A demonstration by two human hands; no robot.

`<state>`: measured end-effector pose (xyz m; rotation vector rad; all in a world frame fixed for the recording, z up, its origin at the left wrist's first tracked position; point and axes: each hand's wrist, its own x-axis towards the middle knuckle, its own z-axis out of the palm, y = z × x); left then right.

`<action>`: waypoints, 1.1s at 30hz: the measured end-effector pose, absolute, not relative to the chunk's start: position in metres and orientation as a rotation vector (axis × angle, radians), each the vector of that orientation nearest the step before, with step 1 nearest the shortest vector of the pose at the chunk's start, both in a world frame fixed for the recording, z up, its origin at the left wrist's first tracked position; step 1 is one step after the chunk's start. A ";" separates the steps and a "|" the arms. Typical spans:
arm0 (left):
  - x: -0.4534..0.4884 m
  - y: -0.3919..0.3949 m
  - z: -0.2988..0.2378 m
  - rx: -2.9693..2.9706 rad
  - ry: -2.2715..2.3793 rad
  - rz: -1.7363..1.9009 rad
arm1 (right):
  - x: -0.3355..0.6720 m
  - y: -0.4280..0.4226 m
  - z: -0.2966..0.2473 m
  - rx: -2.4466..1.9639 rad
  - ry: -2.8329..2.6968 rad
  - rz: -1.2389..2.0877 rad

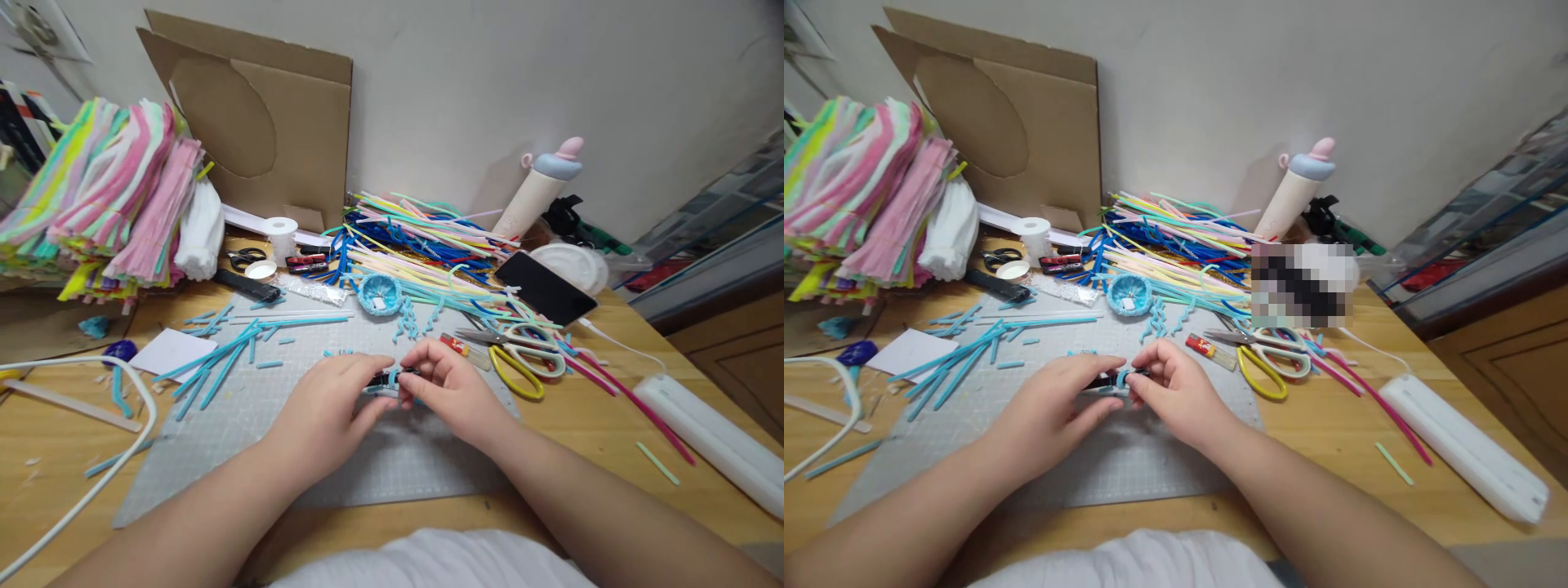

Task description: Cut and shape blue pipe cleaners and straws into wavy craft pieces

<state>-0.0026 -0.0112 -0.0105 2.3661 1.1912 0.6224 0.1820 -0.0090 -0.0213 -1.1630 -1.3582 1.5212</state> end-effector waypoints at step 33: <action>-0.013 0.011 -0.002 2.404 1.289 0.658 | 0.194 0.002 -0.021 -1.100 -1.177 1.354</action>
